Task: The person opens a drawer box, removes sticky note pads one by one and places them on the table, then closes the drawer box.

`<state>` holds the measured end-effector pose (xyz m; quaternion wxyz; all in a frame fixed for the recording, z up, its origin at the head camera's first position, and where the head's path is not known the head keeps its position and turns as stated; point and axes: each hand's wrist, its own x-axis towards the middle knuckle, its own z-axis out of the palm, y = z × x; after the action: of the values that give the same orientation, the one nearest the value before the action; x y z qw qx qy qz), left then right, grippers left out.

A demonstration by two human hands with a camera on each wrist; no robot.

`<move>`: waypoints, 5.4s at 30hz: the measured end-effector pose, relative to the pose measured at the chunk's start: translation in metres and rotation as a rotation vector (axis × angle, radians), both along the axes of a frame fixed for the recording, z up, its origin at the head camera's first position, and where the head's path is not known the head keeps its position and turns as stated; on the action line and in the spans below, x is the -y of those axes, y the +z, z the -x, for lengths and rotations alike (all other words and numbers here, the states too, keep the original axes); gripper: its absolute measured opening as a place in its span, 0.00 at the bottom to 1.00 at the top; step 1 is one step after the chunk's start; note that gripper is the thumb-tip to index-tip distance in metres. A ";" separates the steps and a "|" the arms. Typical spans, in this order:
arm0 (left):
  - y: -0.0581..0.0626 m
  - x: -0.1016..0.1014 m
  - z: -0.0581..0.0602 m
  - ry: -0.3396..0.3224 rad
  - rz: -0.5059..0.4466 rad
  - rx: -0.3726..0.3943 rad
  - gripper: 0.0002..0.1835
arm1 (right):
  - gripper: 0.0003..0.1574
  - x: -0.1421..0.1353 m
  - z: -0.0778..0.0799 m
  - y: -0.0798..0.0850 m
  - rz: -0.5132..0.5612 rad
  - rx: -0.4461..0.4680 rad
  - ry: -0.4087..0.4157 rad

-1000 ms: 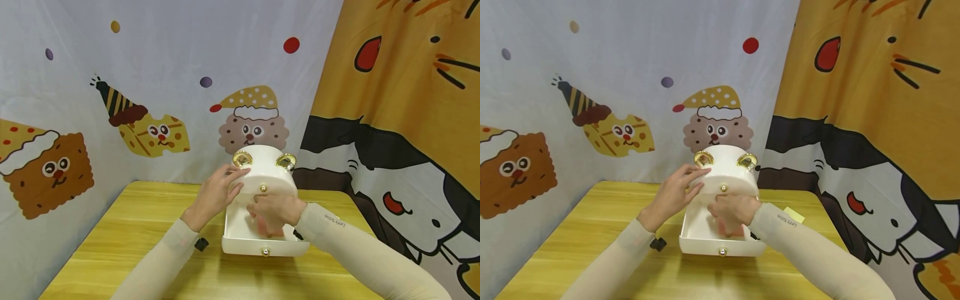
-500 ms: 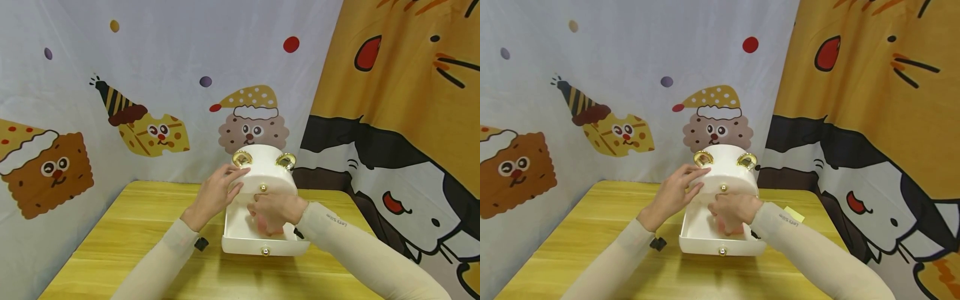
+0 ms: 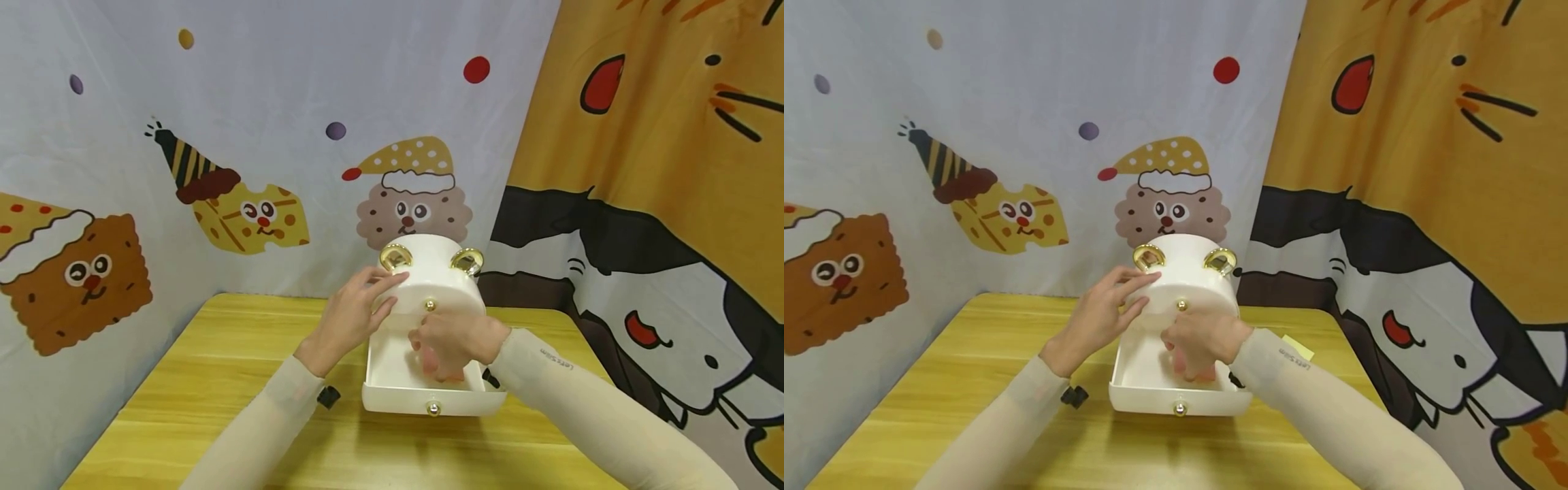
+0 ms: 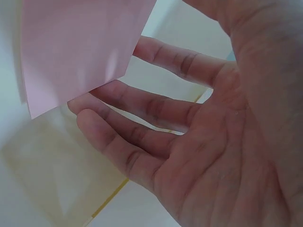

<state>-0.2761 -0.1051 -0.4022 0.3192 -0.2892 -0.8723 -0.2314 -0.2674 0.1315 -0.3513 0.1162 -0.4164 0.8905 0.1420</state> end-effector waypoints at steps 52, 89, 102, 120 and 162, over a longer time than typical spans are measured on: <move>0.000 0.000 -0.001 -0.004 0.003 0.006 0.27 | 0.31 -0.030 -0.015 0.017 0.400 -0.046 0.185; 0.001 0.000 -0.001 -0.012 -0.002 -0.030 0.27 | 0.31 -0.065 -0.033 0.015 0.598 -0.084 0.100; 0.001 0.000 -0.001 -0.007 0.003 -0.027 0.27 | 0.33 -0.072 -0.036 0.010 0.613 -0.107 0.067; 0.002 0.001 -0.002 -0.006 0.008 0.004 0.28 | 0.36 -0.082 -0.040 0.011 0.642 -0.153 0.046; 0.001 0.001 0.000 -0.022 -0.009 -0.042 0.29 | 0.37 -0.123 -0.048 0.009 0.692 -0.200 -0.074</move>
<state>-0.2766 -0.1061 -0.4011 0.3359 -0.3023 -0.8612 -0.2327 -0.2193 0.2549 -0.3426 -0.1141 -0.3824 0.9073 -0.1322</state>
